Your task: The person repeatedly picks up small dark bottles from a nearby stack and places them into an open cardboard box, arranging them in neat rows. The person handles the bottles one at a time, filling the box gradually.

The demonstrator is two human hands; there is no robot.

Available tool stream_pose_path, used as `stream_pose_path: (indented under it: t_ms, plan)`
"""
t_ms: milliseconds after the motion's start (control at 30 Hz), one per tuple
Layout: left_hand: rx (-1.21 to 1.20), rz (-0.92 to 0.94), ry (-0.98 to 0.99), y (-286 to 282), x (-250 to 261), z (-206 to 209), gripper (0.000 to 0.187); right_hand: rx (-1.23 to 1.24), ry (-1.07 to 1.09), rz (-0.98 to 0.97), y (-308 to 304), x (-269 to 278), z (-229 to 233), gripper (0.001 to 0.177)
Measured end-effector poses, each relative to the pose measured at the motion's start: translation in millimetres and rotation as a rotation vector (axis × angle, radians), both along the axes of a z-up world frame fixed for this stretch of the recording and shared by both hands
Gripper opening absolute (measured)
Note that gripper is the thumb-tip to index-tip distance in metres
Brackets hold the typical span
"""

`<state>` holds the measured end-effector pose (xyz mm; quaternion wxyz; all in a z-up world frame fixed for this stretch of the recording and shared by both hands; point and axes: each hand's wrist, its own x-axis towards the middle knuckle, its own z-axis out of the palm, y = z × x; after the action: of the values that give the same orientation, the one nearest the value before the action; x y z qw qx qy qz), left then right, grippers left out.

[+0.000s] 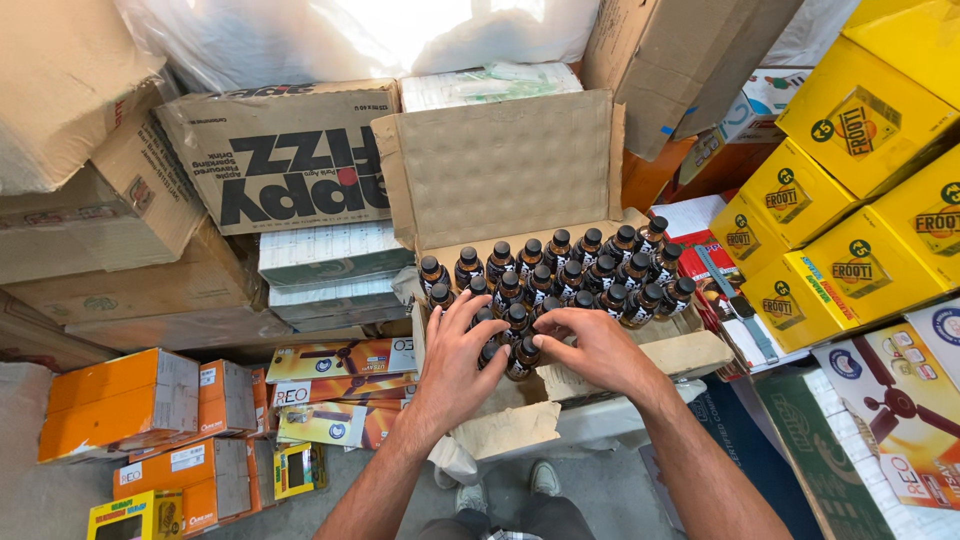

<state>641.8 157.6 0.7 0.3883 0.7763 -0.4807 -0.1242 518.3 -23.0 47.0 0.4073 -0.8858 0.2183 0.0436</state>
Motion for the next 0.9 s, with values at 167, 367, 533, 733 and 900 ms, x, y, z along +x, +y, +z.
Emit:
stream_pose_path:
  t_ms: [167, 367, 533, 733, 900]
  plan:
    - [-0.142, -0.022, -0.046, -6, -5, -2, 0.022, -0.190, 0.031, 0.020, -4, -21, 6, 0.019]
    - [-0.260, -0.087, -0.098, -20, -18, -13, 0.011, -0.148, -0.044, -0.085, 12, -48, 24, 0.015]
    - [-0.237, -0.224, -0.024, -28, -34, -19, 0.011, -0.126, -0.027, -0.081, 16, -77, 11, 0.018]
    - [0.044, -0.363, -0.085, -33, -53, -18, 0.021, -0.292, -0.035, 0.062, 13, -99, -16, 0.028]
    - [0.125, -0.383, -0.168, -36, -56, -27, 0.018, -0.383, 0.007, 0.060, 2, -105, -43, 0.025]
